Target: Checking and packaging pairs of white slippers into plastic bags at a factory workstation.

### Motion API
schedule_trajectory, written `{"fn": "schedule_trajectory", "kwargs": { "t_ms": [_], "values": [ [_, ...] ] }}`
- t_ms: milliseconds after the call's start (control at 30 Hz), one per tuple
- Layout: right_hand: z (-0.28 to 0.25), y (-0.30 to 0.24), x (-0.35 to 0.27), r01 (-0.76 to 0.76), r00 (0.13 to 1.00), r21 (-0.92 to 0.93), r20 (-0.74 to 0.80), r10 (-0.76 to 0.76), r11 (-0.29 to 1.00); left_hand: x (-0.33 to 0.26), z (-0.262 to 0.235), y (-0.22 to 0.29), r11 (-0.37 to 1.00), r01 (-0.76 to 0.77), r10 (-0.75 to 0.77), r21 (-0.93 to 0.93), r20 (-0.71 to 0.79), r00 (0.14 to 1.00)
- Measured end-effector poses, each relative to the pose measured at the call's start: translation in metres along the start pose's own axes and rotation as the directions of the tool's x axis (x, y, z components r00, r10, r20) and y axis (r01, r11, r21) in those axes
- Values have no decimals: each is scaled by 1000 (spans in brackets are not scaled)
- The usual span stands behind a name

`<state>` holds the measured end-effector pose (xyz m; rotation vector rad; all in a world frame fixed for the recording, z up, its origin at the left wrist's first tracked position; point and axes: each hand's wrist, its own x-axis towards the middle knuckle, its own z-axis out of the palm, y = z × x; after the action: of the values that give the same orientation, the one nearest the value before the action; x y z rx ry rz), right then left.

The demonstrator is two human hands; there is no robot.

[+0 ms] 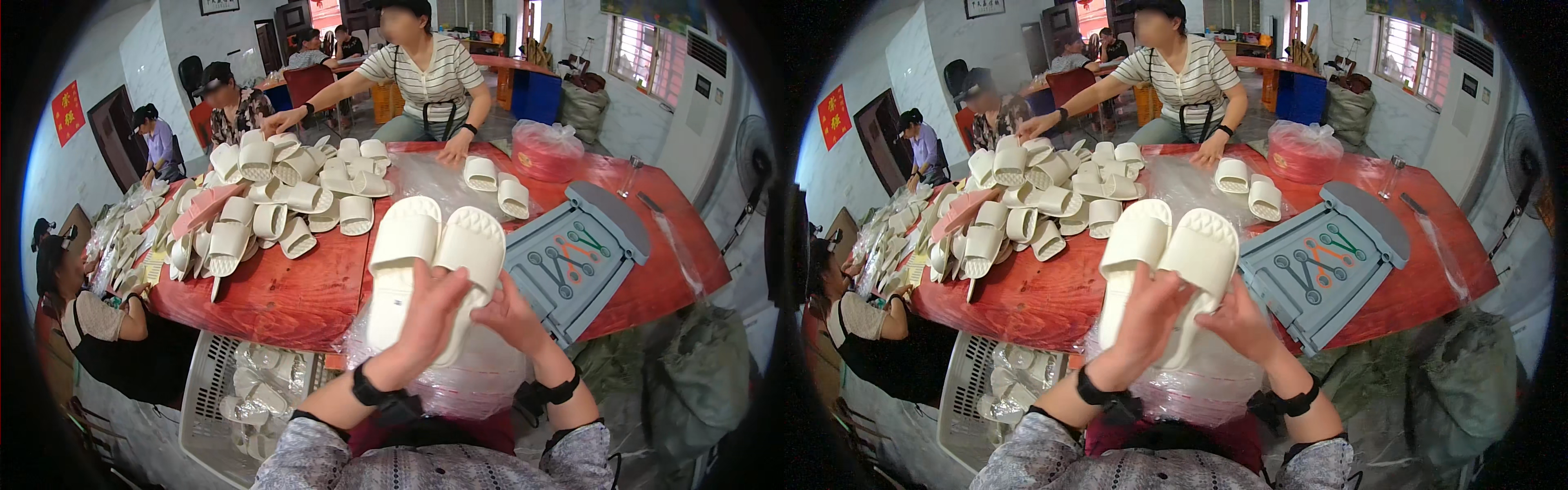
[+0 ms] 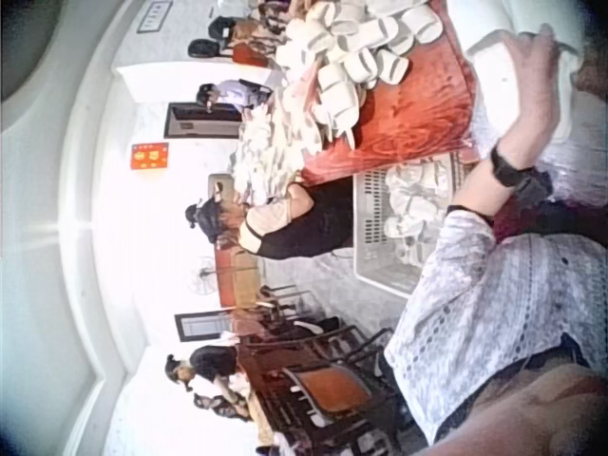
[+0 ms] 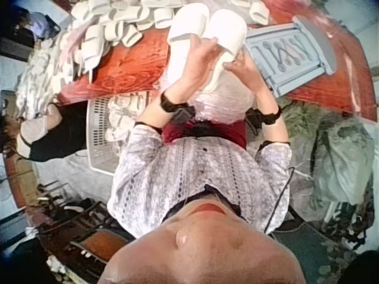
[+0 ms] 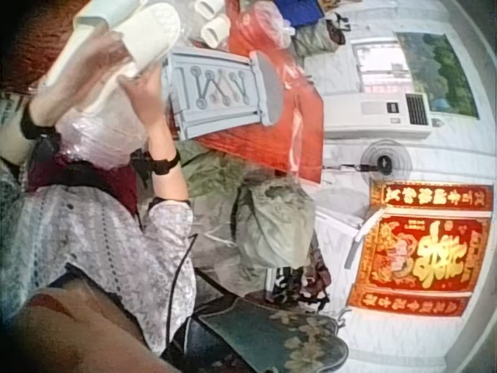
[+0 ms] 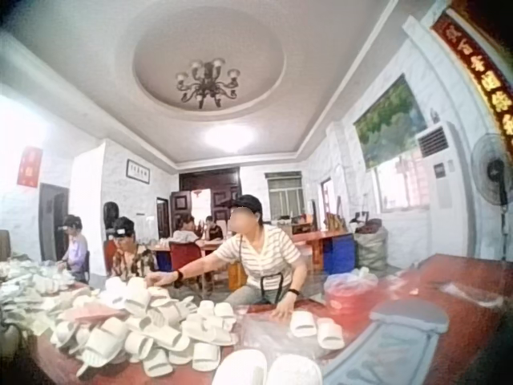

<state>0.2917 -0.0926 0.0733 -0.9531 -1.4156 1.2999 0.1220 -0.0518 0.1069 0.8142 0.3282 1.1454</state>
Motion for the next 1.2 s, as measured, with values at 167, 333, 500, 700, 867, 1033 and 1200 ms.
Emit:
{"fn": "schedule_trajectory", "kwargs": {
  "t_ms": [167,333,500,700,867,1033,1200],
  "values": [
    [-42,42,21,100,942,-28,-320,-103,995,7,2,-42,997,-22,16,70,83,996],
    [-71,110,25,-191,878,-647,-448,-166,738,16,-64,-69,846,339,-359,412,-29,933],
    [-46,96,6,-201,835,-716,-482,-265,669,-38,-82,-30,226,-163,-263,960,221,939],
    [0,57,5,-175,863,-914,-321,-391,365,-66,-143,-40,-259,-217,151,941,262,953],
    [14,92,51,-238,940,-962,-263,-217,136,-70,-150,-43,-255,-237,118,938,273,955],
    [2,117,72,-307,924,-920,-349,-154,243,-64,-154,-9,-199,-320,-48,926,317,947],
    [-15,118,56,-272,854,-836,-438,-281,477,-30,-135,56,149,-131,-222,980,162,962]
  ]
}}
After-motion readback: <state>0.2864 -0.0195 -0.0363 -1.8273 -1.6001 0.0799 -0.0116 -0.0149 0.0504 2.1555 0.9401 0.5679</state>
